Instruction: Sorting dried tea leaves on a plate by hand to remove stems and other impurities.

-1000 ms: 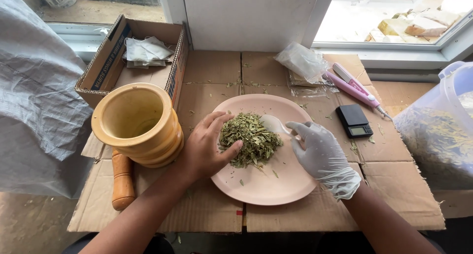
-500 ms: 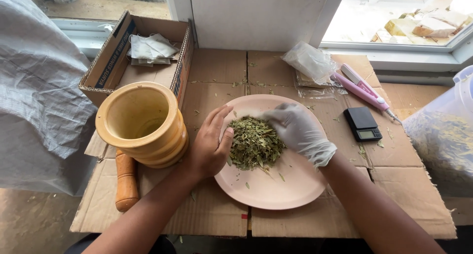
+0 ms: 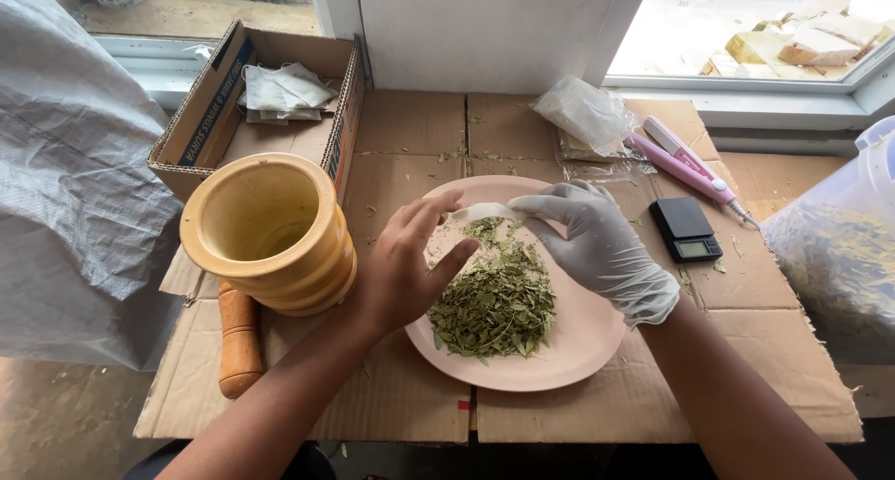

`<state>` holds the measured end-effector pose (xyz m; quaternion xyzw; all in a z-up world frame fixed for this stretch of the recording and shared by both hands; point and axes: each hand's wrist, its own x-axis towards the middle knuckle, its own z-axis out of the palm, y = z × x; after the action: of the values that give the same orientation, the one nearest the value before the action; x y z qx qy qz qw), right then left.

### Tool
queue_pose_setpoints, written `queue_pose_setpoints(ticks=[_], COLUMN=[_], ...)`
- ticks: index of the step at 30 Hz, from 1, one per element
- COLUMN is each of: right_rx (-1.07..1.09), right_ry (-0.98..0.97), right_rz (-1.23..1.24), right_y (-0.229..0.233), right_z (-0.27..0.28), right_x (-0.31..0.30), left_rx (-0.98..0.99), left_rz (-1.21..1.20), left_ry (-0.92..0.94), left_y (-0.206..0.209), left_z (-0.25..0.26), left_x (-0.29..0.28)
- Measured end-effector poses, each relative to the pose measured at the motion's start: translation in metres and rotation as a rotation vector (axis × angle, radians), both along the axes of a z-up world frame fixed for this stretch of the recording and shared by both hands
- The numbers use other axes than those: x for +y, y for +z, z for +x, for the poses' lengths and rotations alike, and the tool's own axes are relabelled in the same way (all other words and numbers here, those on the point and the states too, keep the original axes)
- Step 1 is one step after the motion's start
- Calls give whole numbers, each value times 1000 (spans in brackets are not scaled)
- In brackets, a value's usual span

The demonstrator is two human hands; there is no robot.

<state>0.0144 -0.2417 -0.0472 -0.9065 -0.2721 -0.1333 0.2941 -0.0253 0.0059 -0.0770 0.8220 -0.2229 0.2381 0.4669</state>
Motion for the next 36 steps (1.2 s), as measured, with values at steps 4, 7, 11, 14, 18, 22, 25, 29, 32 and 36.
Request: queue_pose_setpoints(ticks=[4, 7, 11, 14, 18, 22, 25, 29, 32, 36], right_rx=[90, 176, 248, 265, 268, 306, 388, 537, 603, 396], right_ry=[40, 106, 48, 66, 137, 218, 324, 464, 453, 403], right_rz=[78, 224, 284, 174, -155, -182, -179, -31, 148, -42], right_y=[13, 19, -15, -26, -20, -12, -7, 16, 26, -11], right_z=[-15, -16, 3, 11, 8, 4, 0, -15, -13, 23], right_x=[20, 19, -1, -7, 4, 25, 33, 32, 31, 29], left_rx=[-18, -58, -1, 86, 116, 134, 137, 137, 137, 137], left_rz=[-32, -20, -184, -273, -348, -365, -369, -362, -365, -348], left_ry=[59, 208, 322, 353, 366, 360, 353, 360, 361, 368], left_y=[-8, -11, -26, -44, -45, -45, -42, -40, -41, -41], left_z=[10, 10, 15, 24, 22, 22, 22, 19, 22, 19], left_x=[-1, 1, 8, 9, 4, 3, 3, 3, 4, 4])
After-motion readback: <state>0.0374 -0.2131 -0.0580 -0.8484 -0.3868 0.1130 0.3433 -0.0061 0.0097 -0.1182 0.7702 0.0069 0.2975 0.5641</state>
